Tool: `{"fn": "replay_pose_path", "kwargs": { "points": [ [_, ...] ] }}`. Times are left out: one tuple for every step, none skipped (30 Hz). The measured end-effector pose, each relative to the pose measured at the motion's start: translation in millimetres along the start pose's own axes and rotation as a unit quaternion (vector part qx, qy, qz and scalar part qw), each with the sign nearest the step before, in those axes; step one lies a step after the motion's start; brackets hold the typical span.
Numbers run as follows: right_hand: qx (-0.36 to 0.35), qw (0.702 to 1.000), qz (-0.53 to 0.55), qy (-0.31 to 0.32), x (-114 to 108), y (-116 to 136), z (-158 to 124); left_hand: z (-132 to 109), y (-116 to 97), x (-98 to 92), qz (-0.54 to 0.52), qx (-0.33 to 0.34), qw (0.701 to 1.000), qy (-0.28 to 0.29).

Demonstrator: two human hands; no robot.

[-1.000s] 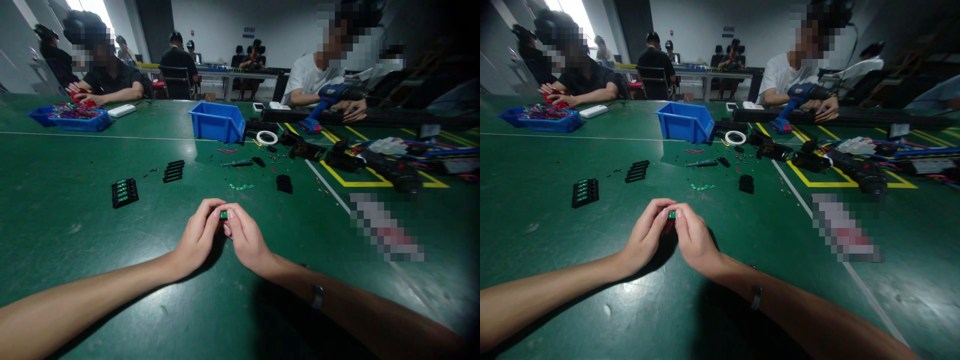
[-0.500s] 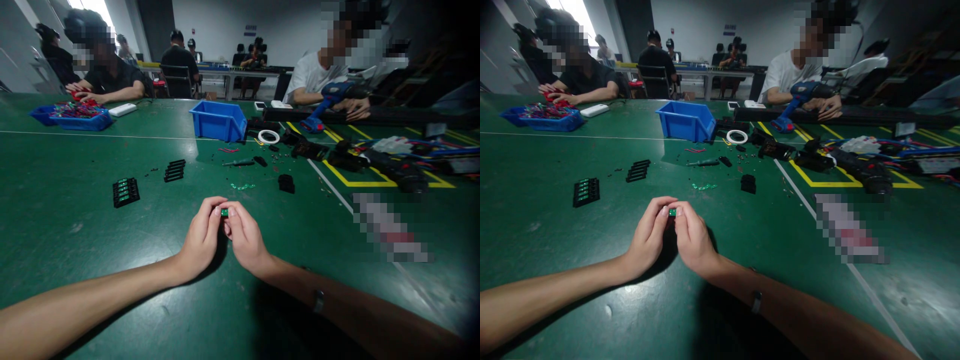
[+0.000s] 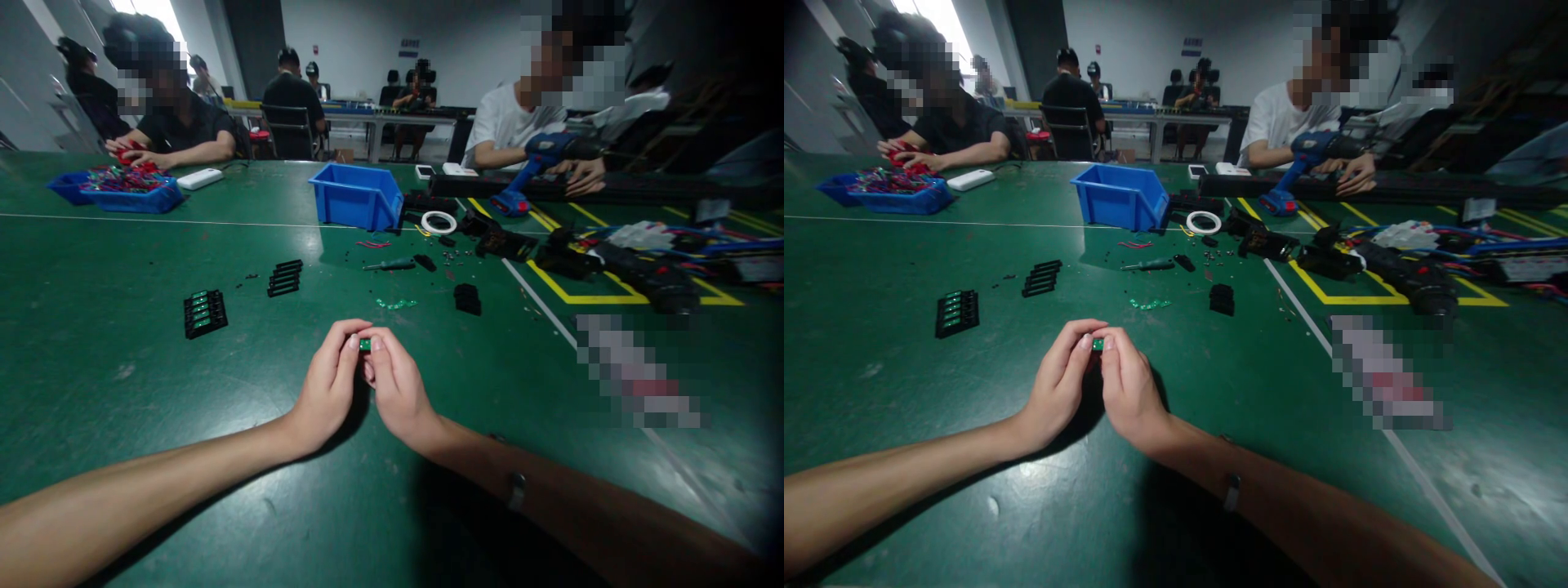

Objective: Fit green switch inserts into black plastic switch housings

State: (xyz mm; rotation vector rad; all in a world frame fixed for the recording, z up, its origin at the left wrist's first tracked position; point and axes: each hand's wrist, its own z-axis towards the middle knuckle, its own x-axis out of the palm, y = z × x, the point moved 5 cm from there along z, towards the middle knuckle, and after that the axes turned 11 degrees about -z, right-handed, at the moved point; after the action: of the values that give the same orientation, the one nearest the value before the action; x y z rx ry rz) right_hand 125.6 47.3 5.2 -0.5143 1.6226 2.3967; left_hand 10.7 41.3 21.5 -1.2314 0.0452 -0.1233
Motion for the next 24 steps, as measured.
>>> {"fn": "replay_pose_path", "kwargs": {
  "points": [
    [-0.001,1.0,0.002,0.0,-0.2,0.2,0.4,0.0,0.7,-0.1,-0.002,-0.002,1.0,-0.001],
    [-0.002,1.0,0.004,0.001,-0.5,0.2,0.8,0.0,1.3,-0.1,-0.005,-0.004,1.0,-0.003],
    [-0.002,1.0,0.007,0.003,-0.8,0.2,1.1,0.0,1.9,-0.1,-0.007,-0.006,1.0,-0.004],
    [-0.002,1.0,0.01,0.005,-1.1,-0.1,1.4,0.0,2.5,0.1,-0.011,-0.008,1.0,-0.003],
    [-0.001,1.0,0.014,0.007,-1.4,-0.6,1.6,0.1,3.0,0.4,-0.016,-0.011,1.0,-0.003],
    [0.001,1.0,0.019,0.01,-1.7,-1.2,1.8,0.3,3.6,0.7,-0.022,-0.015,1.0,-0.002],
    [0.004,1.0,0.025,0.012,-1.8,-1.9,2.0,0.5,4.2,0.8,-0.028,-0.02,0.999,-0.001],
    [0.008,0.999,0.031,0.015,-1.8,-2.7,2.0,0.8,4.7,0.8,-0.034,-0.026,0.999,0.0],
    [0.013,0.999,0.038,0.018,-1.7,-3.6,2.0,1.1,5.2,0.6,-0.04,-0.032,0.999,0.002],
    [0.019,0.999,0.045,0.022,-1.4,-4.4,1.9,1.5,5.6,0.2,-0.044,-0.039,0.998,0.006],
    [0.024,0.998,0.051,0.026,-1.0,-5.1,1.6,1.9,5.8,-0.6,-0.045,-0.044,0.998,0.011],
    [0.029,0.998,0.055,0.03,-0.6,-5.6,1.3,2.4,5.7,-1.7,-0.044,-0.048,0.998,0.019],
    [0.032,0.997,0.058,0.034,-0.2,-5.8,0.9,2.8,5.5,-3.1,-0.042,-0.051,0.997,0.028],
    [0.034,0.997,0.059,0.038,0.1,-5.8,0.5,3.3,5.3,-4.8,-0.042,-0.053,0.997,0.039],
    [0.035,0.997,0.058,0.042,0.3,-5.6,0.0,3.8,5.4,-6.7,-0.045,-0.058,0.996,0.051],
    [0.034,0.997,0.058,0.048,0.5,-5.1,-0.4,4.2,5.7,-8.6,-0.052,-0.064,0.995,0.063],
    [0.033,0.996,0.058,0.053,0.5,-4.5,-0.8,4.6,6.3,-10.7,-0.064,-0.071,0.993,0.074],
    [0.03,0.996,0.06,0.059,0.3,-3.9,-1.2,5.1,7.0,-12.5,-0.077,-0.078,0.99,0.087],
    [0.027,0.996,0.06,0.063,-0.2,-3.3,-1.6,5.6,7.5,-13.9,-0.09,-0.084,0.987,0.101],
    [0.025,0.996,0.059,0.065,-1.1,-2.8,-2.0,6.2,7.9,-14.8,-0.1,-0.087,0.984,0.117],
    [0.023,0.996,0.056,0.065,-2.4,-2.5,-2.4,6.9,8.0,-15.3,-0.108,-0.09,0.981,0.134],
    [0.021,0.996,0.05,0.064,-3.7,-2.3,-2.7,7.7,7.9,-15.3,-0.116,-0.092,0.978,0.15],
    [0.018,0.997,0.043,0.064,-5.0,-2.1,-3.1,8.6,7.6,-15.0,-0.124,-0.095,0.974,0.164],
    [0.015,0.997,0.036,0.065,-6.1,-1.7,-3.4,9.8,7.1,-14.5,-0.135,-0.1,0.97,0.175]
  ]
}}
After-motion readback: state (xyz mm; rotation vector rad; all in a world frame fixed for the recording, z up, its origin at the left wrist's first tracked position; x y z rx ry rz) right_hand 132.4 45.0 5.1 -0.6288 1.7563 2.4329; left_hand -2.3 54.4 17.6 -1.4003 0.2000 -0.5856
